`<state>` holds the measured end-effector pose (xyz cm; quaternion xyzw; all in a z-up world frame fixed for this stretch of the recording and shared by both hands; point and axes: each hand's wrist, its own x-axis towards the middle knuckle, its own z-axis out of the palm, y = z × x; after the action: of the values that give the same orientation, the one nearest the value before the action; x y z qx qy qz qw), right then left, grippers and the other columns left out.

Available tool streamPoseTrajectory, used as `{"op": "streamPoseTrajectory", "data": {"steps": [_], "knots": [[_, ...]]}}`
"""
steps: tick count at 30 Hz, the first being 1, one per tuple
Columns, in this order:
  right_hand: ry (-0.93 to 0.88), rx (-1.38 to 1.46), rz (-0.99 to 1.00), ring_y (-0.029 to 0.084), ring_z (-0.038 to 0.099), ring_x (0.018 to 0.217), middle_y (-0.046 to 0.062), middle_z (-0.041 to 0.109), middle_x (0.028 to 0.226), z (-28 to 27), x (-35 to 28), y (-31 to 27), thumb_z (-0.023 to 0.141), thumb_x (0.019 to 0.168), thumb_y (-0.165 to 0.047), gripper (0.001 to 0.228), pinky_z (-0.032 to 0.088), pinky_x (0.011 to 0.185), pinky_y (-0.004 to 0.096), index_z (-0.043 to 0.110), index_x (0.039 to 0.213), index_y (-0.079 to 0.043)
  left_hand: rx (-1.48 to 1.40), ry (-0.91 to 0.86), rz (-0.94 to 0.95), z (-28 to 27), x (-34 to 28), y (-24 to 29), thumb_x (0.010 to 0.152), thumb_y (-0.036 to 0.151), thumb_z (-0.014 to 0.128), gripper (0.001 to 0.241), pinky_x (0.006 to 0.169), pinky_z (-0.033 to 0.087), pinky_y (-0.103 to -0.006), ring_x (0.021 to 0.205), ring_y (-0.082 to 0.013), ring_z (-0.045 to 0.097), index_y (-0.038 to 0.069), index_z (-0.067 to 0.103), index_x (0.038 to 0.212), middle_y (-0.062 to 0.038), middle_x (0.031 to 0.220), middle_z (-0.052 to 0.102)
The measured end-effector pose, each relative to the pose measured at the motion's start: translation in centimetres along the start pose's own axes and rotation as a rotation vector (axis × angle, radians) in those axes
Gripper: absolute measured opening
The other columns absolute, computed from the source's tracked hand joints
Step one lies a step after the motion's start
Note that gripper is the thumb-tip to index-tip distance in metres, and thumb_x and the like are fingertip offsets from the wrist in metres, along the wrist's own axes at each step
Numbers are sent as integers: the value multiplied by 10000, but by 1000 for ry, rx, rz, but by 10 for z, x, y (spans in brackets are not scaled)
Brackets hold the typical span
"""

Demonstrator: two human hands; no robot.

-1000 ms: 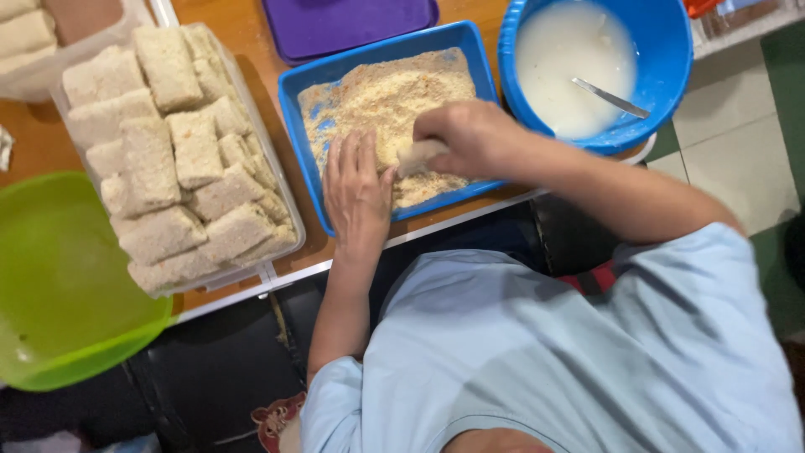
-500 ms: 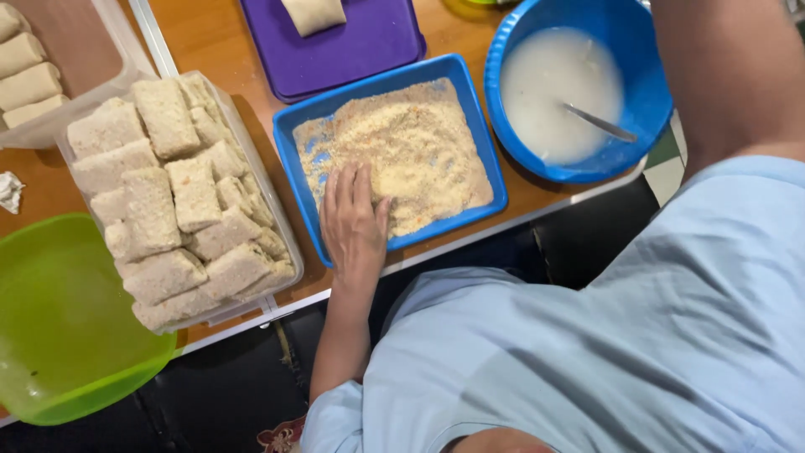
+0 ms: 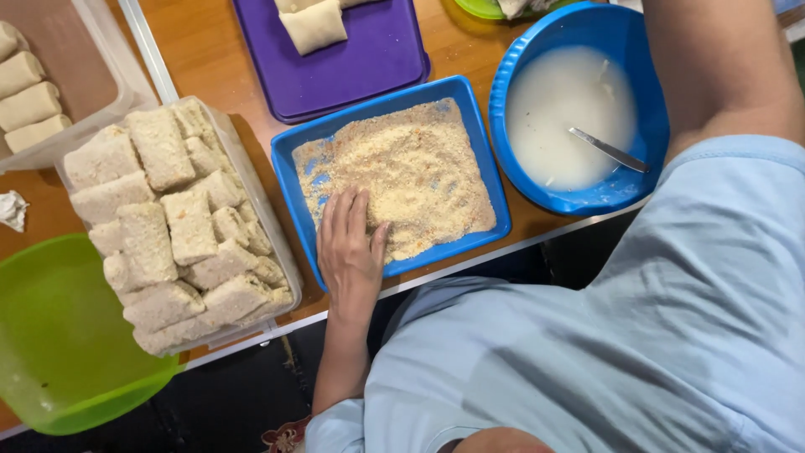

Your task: Breading pastries by dipping them in a liquid wash and then coating them with breadcrumbs.

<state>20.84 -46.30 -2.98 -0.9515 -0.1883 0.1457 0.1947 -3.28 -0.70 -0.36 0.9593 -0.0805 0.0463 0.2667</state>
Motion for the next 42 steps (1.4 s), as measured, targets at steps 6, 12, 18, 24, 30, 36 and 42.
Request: {"op": "streamPoseTrajectory", "data": {"steps": [6,12,18,24,30,36,42], "knots": [[28,-8,-2,273,723,867,133,736,1021,12,-61,28,728,968,-230,254,591,771,421,707,1178,-90,6,-5,-6,2,0,-2,835,194,819,602,1149,416,-502,1382,-370,504,32,615,1379,-169,1426,600],[65,-27,-11,274,723,870,133,736,1023,12,-99,36,721,981,-212,229,591,773,419,707,1174,-90,14,-8,8,2,0,-3,846,184,813,595,1157,412,-502,1387,-376,506,33,615,1386,-168,1431,601],[97,-47,-31,274,724,874,134,736,1025,5,-123,24,714,994,-193,204,592,775,417,708,1170,-89,17,-15,-3,2,0,-3,847,199,810,598,1161,406,-500,1389,-371,504,33,617,1388,-170,1434,603],[118,-60,-55,275,725,877,134,736,1026,10,-138,26,707,1008,-175,180,593,777,415,709,1165,-89,27,8,16,9,-2,-7,856,207,811,571,1168,410,-505,1384,-372,510,29,633,1369,-172,1428,608],[140,-77,-73,276,725,881,135,736,1028,17,-151,33,700,1021,-157,156,594,779,413,710,1161,-88,24,-9,4,5,0,-5,850,209,812,573,1151,418,-503,1378,-375,513,22,633,1361,-172,1430,608],[166,-92,-95,276,726,884,135,736,1030,16,-159,26,693,1034,-139,133,595,781,411,711,1156,-88,20,5,20,5,0,-6,869,206,803,553,1156,416,-508,1378,-376,512,23,632,1363,-168,1425,605],[191,-113,-114,277,727,888,136,737,1031,27,-168,39,686,1048,-121,112,595,783,409,712,1152,-88,18,3,16,3,1,-4,871,202,799,540,1156,420,-505,1371,-380,520,24,636,1353,-168,1419,607]]}}
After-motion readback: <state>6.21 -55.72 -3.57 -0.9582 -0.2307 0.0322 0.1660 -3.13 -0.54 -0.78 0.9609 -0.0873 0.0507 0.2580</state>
